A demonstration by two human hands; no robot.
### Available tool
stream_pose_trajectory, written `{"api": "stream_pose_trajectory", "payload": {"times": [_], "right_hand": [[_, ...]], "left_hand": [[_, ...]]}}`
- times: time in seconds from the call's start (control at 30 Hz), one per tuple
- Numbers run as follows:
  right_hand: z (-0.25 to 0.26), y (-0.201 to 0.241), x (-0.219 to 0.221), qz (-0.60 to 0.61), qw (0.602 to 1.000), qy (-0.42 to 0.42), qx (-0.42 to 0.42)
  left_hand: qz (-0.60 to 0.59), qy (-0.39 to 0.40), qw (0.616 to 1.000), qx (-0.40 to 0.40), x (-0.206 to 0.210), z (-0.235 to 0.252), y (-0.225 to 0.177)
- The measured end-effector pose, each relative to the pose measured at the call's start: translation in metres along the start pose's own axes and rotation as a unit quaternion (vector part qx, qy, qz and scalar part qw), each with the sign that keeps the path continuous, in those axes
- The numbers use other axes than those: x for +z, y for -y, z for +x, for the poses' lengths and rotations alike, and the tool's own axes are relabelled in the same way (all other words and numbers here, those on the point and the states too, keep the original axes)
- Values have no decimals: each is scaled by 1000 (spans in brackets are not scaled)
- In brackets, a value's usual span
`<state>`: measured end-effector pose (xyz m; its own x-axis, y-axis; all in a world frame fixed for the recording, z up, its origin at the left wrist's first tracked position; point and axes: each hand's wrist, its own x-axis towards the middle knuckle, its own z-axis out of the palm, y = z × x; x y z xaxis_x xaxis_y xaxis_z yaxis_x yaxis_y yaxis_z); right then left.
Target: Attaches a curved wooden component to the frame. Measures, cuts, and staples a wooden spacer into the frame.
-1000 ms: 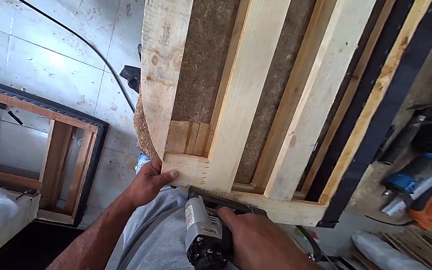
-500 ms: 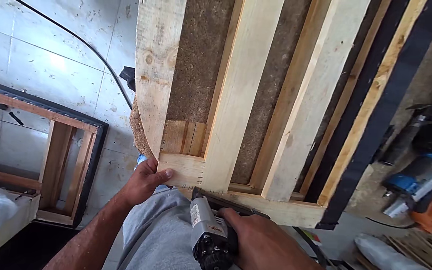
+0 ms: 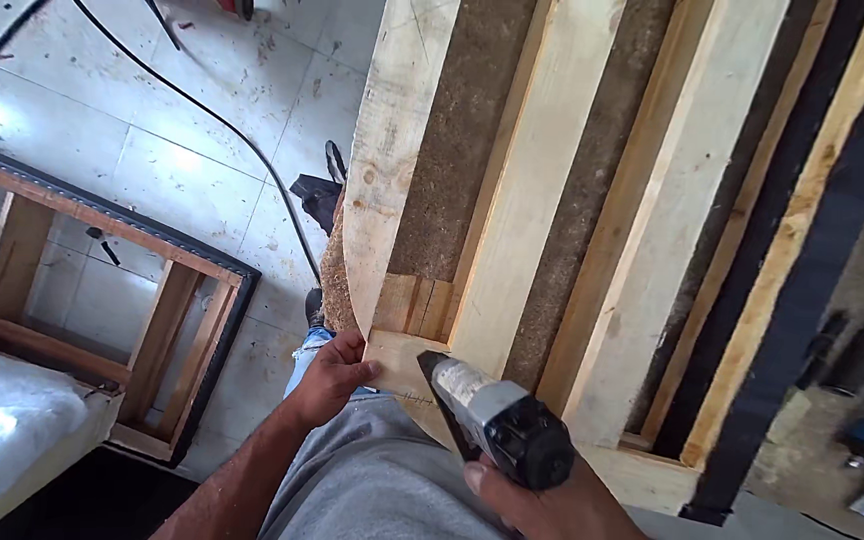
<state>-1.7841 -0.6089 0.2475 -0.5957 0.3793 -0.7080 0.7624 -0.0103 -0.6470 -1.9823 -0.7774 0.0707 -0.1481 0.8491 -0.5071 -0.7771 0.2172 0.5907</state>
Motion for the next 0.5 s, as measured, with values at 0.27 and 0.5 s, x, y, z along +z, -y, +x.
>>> {"api": "stream_pose_trajectory", "payload": {"times": [0.27, 0.5], "right_hand": [[21, 27, 50, 53, 998, -34, 12], [19, 35, 103, 102, 986, -126, 46]], "left_hand": [[-16, 81, 994, -70, -18, 4, -31], [61, 31, 973, -221, -14, 27, -81]]}}
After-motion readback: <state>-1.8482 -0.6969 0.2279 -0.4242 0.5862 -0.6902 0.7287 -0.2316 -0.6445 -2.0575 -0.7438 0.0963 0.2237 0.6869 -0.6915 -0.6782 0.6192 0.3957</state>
